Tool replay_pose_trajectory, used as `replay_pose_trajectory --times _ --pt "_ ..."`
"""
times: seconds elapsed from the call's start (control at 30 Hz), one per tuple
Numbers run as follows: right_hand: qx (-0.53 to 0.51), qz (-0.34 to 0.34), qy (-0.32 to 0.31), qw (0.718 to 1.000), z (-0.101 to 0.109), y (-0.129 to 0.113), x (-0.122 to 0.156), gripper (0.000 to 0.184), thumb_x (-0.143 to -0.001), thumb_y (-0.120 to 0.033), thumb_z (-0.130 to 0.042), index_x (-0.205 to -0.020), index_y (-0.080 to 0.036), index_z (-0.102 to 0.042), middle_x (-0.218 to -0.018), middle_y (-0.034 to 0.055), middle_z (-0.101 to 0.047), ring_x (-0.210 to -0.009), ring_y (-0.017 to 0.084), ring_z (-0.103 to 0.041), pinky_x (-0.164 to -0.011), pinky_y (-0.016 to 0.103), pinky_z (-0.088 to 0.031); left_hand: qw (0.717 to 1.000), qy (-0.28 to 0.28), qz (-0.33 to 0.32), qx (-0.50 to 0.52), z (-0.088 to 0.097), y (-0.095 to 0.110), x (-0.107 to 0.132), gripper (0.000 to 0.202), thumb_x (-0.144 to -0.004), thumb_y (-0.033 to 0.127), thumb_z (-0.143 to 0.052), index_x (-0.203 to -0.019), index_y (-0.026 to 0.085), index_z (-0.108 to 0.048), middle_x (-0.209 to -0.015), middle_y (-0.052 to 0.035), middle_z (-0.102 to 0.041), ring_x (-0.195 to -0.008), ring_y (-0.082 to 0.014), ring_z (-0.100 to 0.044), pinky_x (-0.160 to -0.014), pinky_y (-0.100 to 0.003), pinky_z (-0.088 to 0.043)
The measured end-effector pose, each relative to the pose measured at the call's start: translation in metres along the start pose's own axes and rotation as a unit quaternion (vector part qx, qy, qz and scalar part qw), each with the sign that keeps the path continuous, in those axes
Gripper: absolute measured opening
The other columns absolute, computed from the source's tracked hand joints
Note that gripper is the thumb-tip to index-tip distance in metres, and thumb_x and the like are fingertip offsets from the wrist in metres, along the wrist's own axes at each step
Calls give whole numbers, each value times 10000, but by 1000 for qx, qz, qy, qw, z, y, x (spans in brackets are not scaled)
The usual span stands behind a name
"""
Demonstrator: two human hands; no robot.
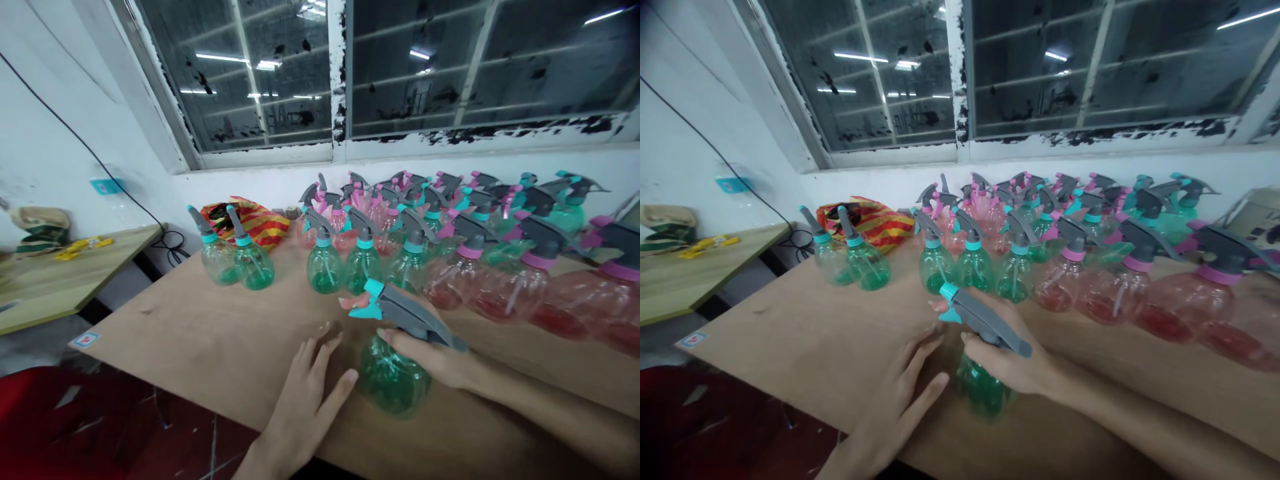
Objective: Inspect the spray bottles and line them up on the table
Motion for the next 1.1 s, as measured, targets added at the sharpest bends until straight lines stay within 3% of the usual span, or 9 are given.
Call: replay_pose_trajectory --times 0.1,0.17,0.27,0.37,0.5,0.6,0.7,0.87,1.1 --pt "-3 -10 4 1000 1 4 -1 351 -768 -180 -497 -1035 -322 -674 -734 -11 -665 -655 199 -612 -661 359 -523 995 -1 -26 -100 0 -18 -1 447 -980 441 -484 -1367 222 -437 -1478 -113 -411 -1369 -313 -367 -1096 -525 -348" --pt "-10 -8 -15 1000 0 4 -1 346 -792 -177 -516 -1065 -322 -668 -814 -6 -688 -754 208 -637 -762 386 -519 988 2 -41 -146 0 -24 -2 456 -984 439 -482 -1371 203 -433 -1484 -128 -405 -1370 -314 -367 -1087 -521 -363" --pt "-35 -11 -35 999 -1 6 0 219 -855 -237 -565 -1039 -294 -667 -980 10 -702 -978 223 -637 -917 417 -473 980 19 -68 -188 -1 -25 -2 466 -1000 443 -446 -1391 192 -410 -1485 -137 -405 -1367 -306 -377 -1073 -512 -387" --pt "-77 -47 -41 995 -3 10 3 110 -875 -313 -598 -958 -265 -650 -982 19 -694 -1093 240 -613 -910 396 -488 973 34 -89 -210 -3 -24 -1 475 -1005 451 -431 -1401 190 -406 -1483 -139 -413 -1358 -303 -395 -1063 -494 -409" --pt "-69 -48 -32 996 -4 9 4 82 -861 -309 -613 -902 -240 -625 -998 35 -698 -977 222 -664 -730 326 -539 967 53 -106 -224 -4 -25 -1 497 -1006 447 -425 -1416 170 -384 -1477 -156 -419 -1343 -313 -418 -1036 -500 -438" --pt "-38 -14 -19 999 -2 4 1 79 -862 -269 -597 -920 -239 -641 -974 28 -709 -919 204 -674 -781 350 -533 968 58 -101 -223 -5 -27 -2 490 -996 435 -447 -1411 179 -399 -1474 -142 -429 -1343 -311 -418 -1039 -495 -436" --pt "-34 14 -14 999 -1 2 -3 187 -860 -224 -575 -1029 -258 -647 -927 12 -704 -894 189 -668 -856 371 -519 968 58 -96 -223 -5 -27 -2 483 -995 435 -449 -1412 194 -410 -1486 -127 -419 -1353 -306 -405 -1048 -481 -429" --pt "-19 -1 -51 998 -5 7 -1 392 -830 -134 -517 -1177 -287 -617 -764 -14 -682 -635 159 -631 -650 304 -556 963 53 -119 -238 -6 -25 -1 505 -1000 429 -437 -1428 167 -384 -1497 -147 -398 -1359 -315 -394 -1043 -493 -431" --pt "17 3 -48 999 -5 10 1 477 -792 -126 -527 -1215 -329 -613 -656 -32 -670 -523 170 -615 -526 283 -549 963 41 -112 -242 -4 -23 -1 515 -1001 428 -440 -1433 158 -372 -1488 -155 -409 -1360 -314 -393 -1042 -495 -432"
Point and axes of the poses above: each hand's wrist, its own x-axis away from the middle knuckle, its own z-axis out of the back of the hand, y = z × x, the point moved 6 cm from there along -x, towards the middle knuckle
